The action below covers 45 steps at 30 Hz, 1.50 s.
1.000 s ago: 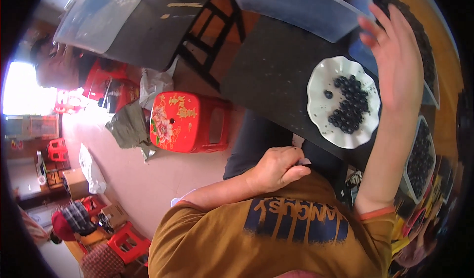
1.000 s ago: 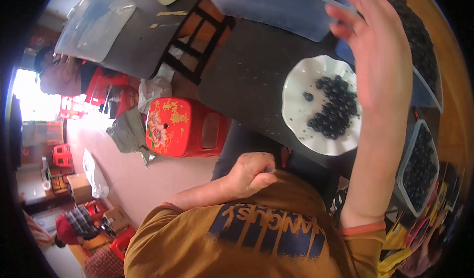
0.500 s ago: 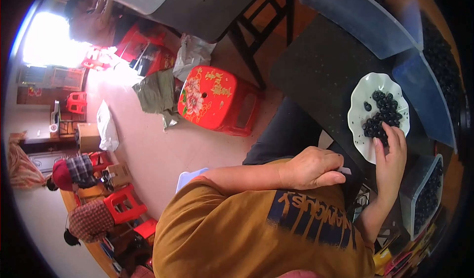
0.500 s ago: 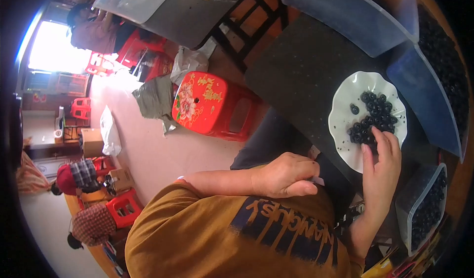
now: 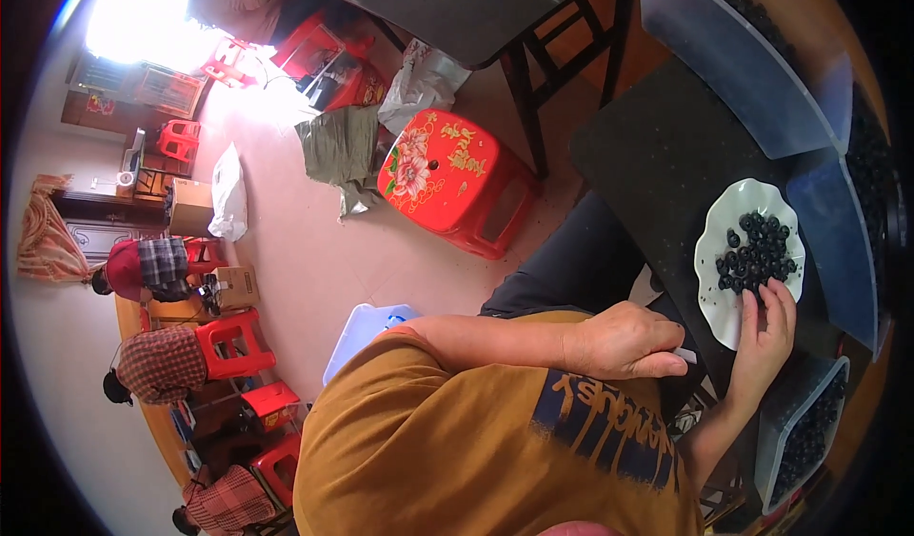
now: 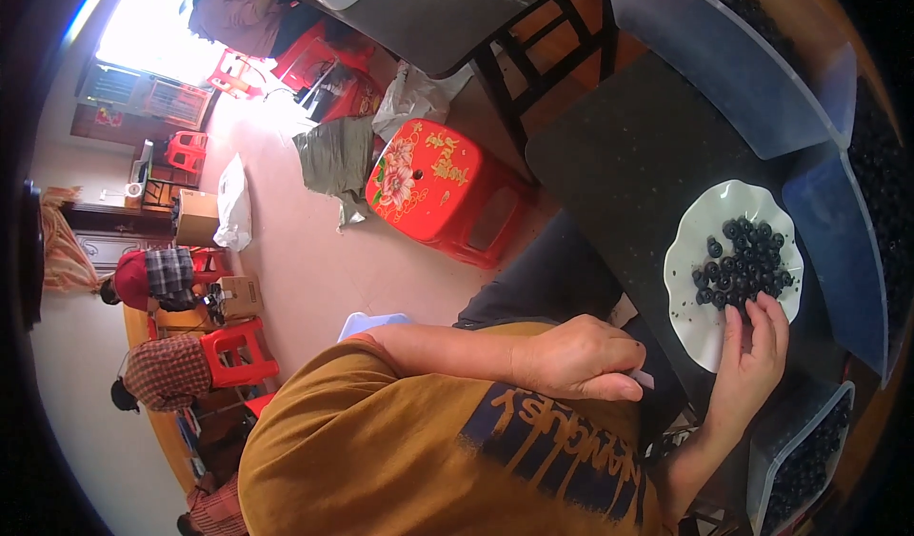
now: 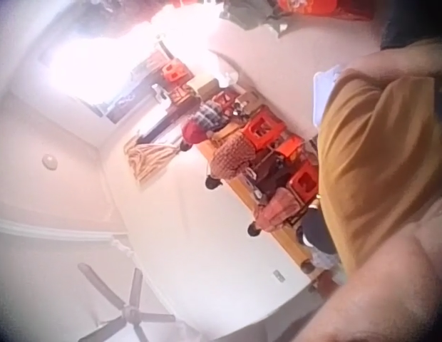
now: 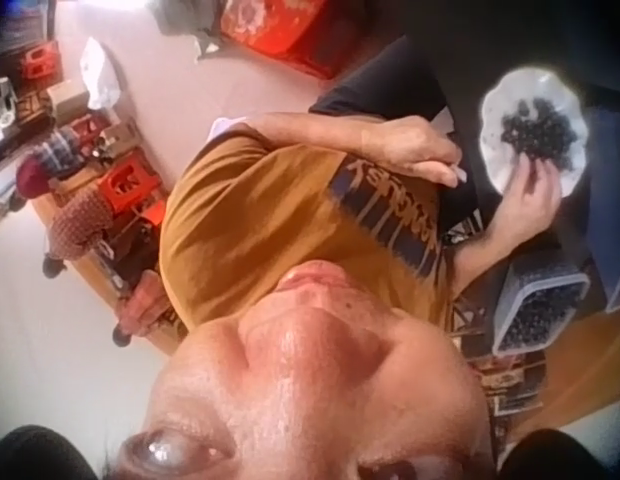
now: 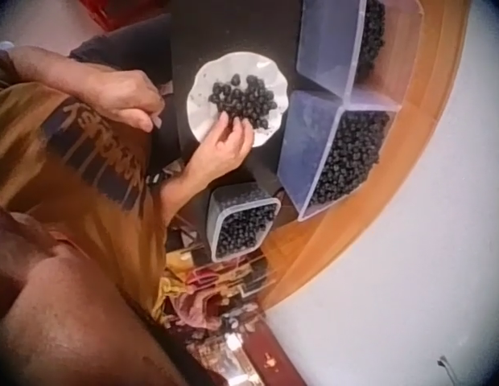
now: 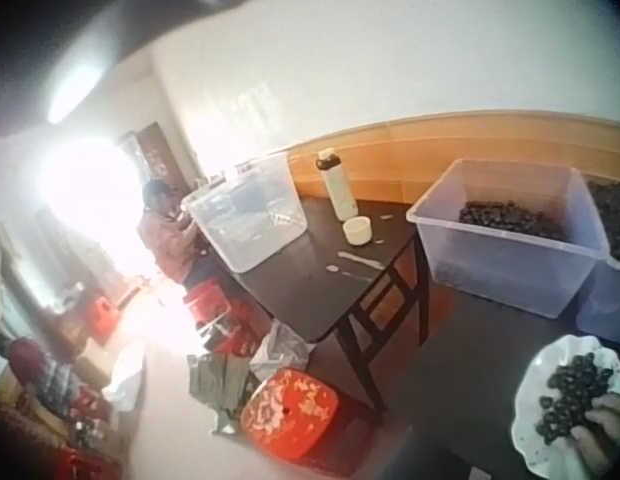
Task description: The person inspects small black rubber or plastic components on a white plate, using a small scraping tool to remove excess material or debris from them.
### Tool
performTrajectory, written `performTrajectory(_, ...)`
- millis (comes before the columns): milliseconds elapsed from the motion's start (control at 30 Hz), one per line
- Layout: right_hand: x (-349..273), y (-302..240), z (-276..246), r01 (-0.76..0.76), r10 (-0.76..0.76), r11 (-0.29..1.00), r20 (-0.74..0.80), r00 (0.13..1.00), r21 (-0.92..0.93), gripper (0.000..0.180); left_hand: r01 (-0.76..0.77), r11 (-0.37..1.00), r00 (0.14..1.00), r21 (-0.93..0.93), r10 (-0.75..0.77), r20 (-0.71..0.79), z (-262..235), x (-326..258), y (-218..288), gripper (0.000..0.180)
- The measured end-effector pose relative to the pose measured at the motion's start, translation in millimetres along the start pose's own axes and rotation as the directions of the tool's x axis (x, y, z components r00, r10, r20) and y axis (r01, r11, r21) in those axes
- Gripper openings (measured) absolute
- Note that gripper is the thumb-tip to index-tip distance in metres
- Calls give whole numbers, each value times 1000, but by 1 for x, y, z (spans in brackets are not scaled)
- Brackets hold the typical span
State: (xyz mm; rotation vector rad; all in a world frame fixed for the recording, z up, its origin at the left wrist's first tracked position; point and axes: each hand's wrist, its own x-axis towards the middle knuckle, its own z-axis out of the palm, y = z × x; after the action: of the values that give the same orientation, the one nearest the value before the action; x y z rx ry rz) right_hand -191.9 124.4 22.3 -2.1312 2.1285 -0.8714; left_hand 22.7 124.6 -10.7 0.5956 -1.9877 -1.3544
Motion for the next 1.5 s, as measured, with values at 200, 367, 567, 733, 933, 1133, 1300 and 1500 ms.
performTrajectory(200,1,3,3,-129,129,987,13,992,99,15,-25,999,999,-23,26,24,4,6,-1,46)
performTrajectory(367,-9,5,-5,-188,315,780,-114,942,597,15,-39,995,997,-94,44,55,0,15,4,44)
performTrajectory(567,-12,-36,-6,-291,390,20,260,883,957,33,-44,968,998,-245,55,38,-8,26,-2,34)
performTrajectory(733,-19,-43,4,-332,199,-354,417,887,875,26,115,958,993,-261,-105,50,-9,36,0,29)
performTrajectory(933,-30,-42,0,-370,282,-417,505,816,830,26,60,972,998,-225,-61,3,2,51,6,34)
performTrajectory(1133,-33,-44,-8,-418,207,-184,451,868,889,30,20,995,997,-98,-27,-70,7,51,9,39)
performTrajectory(1300,-35,-46,-8,-409,212,-112,424,880,906,31,-47,998,996,-35,44,-79,8,52,3,43)
performTrajectory(1500,-42,-44,-3,-351,231,-173,385,894,920,19,-25,1000,999,-8,24,-47,8,53,4,48)
